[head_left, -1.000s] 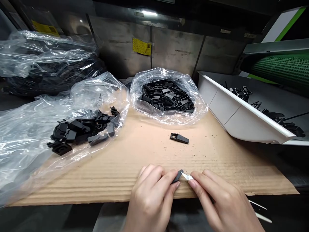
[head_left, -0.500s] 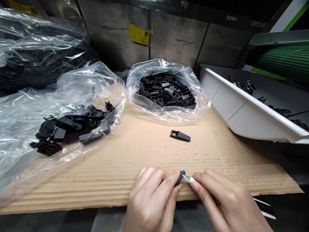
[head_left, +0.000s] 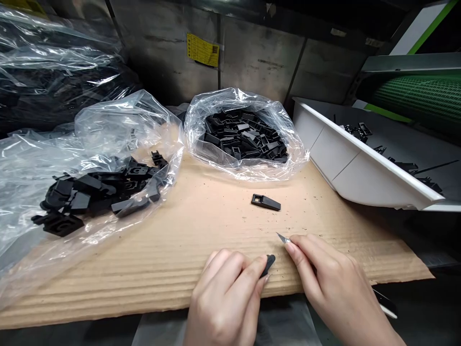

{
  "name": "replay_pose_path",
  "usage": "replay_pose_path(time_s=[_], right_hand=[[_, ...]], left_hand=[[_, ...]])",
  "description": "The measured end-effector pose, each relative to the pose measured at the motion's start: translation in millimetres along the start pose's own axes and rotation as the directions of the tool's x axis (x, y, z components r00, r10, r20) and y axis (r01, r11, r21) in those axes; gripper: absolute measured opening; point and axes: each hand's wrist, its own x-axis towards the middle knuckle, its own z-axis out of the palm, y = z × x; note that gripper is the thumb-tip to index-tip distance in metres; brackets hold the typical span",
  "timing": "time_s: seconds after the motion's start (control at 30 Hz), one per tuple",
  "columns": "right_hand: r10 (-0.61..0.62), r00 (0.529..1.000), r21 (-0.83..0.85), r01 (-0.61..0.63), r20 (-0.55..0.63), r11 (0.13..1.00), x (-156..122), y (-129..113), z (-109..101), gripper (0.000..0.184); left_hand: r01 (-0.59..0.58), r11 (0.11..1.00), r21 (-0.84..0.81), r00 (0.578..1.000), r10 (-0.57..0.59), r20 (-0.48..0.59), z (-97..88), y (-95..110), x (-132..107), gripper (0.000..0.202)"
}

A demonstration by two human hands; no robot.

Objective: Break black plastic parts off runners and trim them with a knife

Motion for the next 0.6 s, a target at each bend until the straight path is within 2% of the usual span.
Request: replay_pose_path(time_s=[0.13, 0.23, 0.33, 0.4, 0.47, 0.53, 0.6], right_hand=[[0.019, 0.998, 0.317, -0.038, 0.063, 0.948, -0.2, -1.8, -7.7, 0.02], [0.02, 0.976, 0.578, -0.145, 0.216, 0.803, 1.8, -14.0, -15.7, 0.019], [0.065, 0.95, 0.745, -0.282, 0.306, 0.605, 3.4, -26.7, -18.7, 0.02], [0.207, 0.935, 0.823, -0.352, 0.288, 0.445, 2.3, -32.0, -16.8, 0.021], [0.372, 0.895, 0.875, -0.369, 0.245, 0.313, -0.5, -35.9, -12.4, 0.024], [0.487, 0.86, 0.896, -0.326, 0.15, 0.3, -4.4, -40.5, -6.6, 0.026], [0.544, 0.839, 0.895, -0.238, -0.007, 0.378, -8.8, -46.5, 0.0, 0.021]], left_hand=[[-0.001, 0.997, -0.075, 1.0, 0.001, 0.003, -2.3, 0.6, 1.8, 0.025], [-0.005, 0.971, -0.24, 1.0, 0.007, 0.009, -6.0, 1.3, 1.6, 0.025], [0.069, 0.924, -0.376, 0.996, -0.086, -0.027, -9.9, 0.4, 0.6, 0.027], [0.182, 0.885, -0.429, 0.968, -0.237, -0.078, -12.0, 0.5, 2.1, 0.03], [0.302, 0.83, -0.468, 0.931, -0.363, -0.044, -13.3, 3.1, 6.5, 0.027], [0.373, 0.772, -0.515, 0.918, -0.389, 0.081, -12.9, 8.6, 12.7, 0.015], [0.422, 0.698, -0.579, 0.902, -0.388, 0.19, -10.5, 15.3, 18.2, 0.015]])
